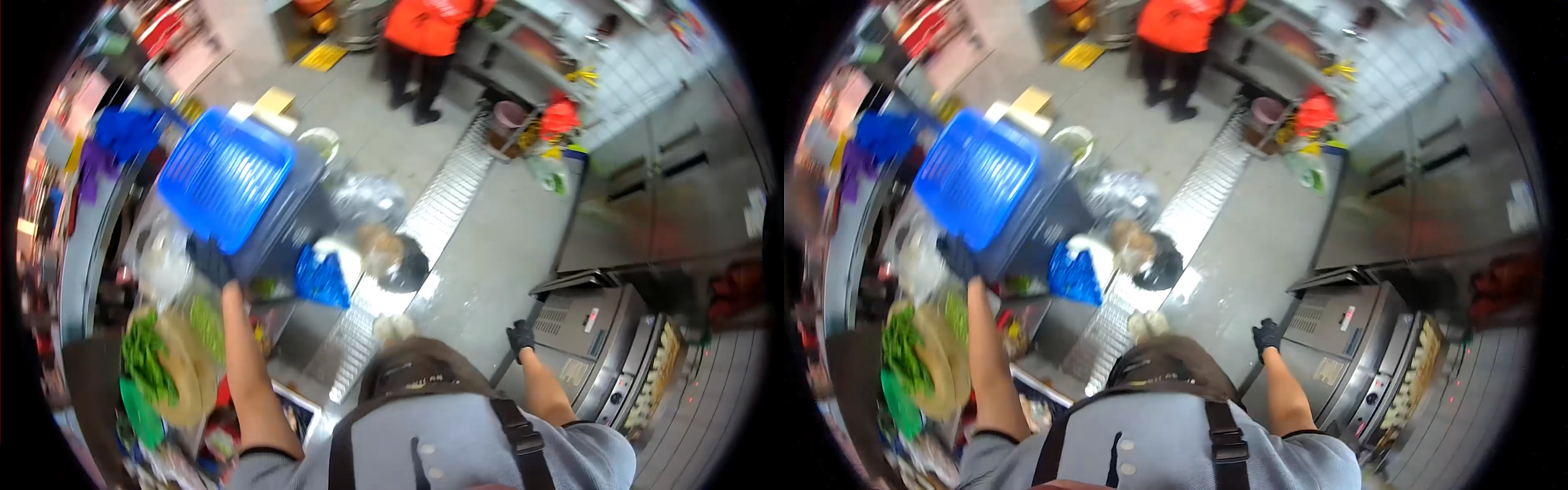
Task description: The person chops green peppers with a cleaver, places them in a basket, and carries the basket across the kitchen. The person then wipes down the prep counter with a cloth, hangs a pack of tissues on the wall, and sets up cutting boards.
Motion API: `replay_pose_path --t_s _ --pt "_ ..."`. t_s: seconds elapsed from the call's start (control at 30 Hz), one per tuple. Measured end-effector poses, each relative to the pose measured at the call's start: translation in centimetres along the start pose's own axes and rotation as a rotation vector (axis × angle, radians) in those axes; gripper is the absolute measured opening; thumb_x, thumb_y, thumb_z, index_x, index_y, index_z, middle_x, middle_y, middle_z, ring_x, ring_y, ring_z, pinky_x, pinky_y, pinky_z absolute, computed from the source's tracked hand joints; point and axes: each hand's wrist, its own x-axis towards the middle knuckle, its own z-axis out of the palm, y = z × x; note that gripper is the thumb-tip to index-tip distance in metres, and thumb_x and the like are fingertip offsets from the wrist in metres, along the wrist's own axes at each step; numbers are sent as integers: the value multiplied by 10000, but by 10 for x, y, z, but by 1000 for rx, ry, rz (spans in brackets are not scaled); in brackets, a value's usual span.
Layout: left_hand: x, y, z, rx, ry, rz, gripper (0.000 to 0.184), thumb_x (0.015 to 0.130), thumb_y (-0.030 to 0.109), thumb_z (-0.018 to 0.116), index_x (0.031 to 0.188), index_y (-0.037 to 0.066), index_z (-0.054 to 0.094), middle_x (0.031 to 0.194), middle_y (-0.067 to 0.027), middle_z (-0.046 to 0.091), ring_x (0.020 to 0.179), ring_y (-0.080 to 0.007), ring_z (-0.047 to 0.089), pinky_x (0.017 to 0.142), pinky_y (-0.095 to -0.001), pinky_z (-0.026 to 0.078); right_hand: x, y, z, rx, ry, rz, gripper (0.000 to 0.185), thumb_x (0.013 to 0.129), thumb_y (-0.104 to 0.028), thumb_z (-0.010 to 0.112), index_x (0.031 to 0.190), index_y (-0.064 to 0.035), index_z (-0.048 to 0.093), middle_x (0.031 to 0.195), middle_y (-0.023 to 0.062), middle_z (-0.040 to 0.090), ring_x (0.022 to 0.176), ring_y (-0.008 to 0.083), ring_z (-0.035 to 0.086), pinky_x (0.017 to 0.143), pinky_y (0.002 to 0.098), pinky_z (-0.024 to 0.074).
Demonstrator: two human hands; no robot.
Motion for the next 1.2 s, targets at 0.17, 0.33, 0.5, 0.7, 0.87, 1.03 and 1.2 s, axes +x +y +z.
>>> replay_pose_path --t_s 0.17,0.33,0.5,0.7,0.87,1.03,1.2 --pt "-144 158 10 -56 -140 -158 444 872 132 554 1230 -85 406 1236 -193 478 1118 -253 469 971 -349 341 -6 -70 -35 418 67 -13 427 737 -194 645 1124 -57 529 996 177 603 924 318 580 814 379 460" --pt "-246 119 11 -28 -199 -371 345 845 117 584 1137 -42 494 1085 -132 573 978 -211 535 881 -320 408 6 -49 -28 435 176 -84 344 756 -53 551 1099 -59 550 924 177 614 857 324 585 764 373 472" --pt "-246 137 43 -50 -289 -382 221 839 117 595 1021 -5 571 991 -78 606 887 -178 550 810 -296 430 53 29 -4 1027 -141 330 147 751 -19 542 888 -1 592 731 133 637 591 204 625 520 284 489" --pt "-263 119 89 234 -143 -533 181 819 143 618 939 9 597 901 -81 626 795 -173 544 755 -306 427 166 106 -11 -202 -278 -287 240 812 -253 546 721 -43 616 639 49 648 557 154 630 526 281 491" --pt "-308 100 118 632 -287 -498 320 794 274 608 918 -21 590 872 -168 615 799 -291 562 766 -371 424 280 137 -30 -319 28 -558 200 769 -285 598 726 -92 625 696 102 651 611 214 634 555 308 489" --pt "-329 123 137 714 -320 -415 332 815 299 561 872 -25 603 847 -199 610 800 -316 572 757 -380 433 397 152 -31 478 -252 -190 205 744 -269 534 768 -102 650 756 116 647 697 297 609 652 392 483" --pt "-318 144 169 666 -215 -437 303 803 287 577 849 -13 599 818 -172 608 769 -300 573 736 -377 434 415 65 -139 320 -114 -308 208 725 -277 583 672 -77 610 755 155 626 547 326 565 530 386 464"
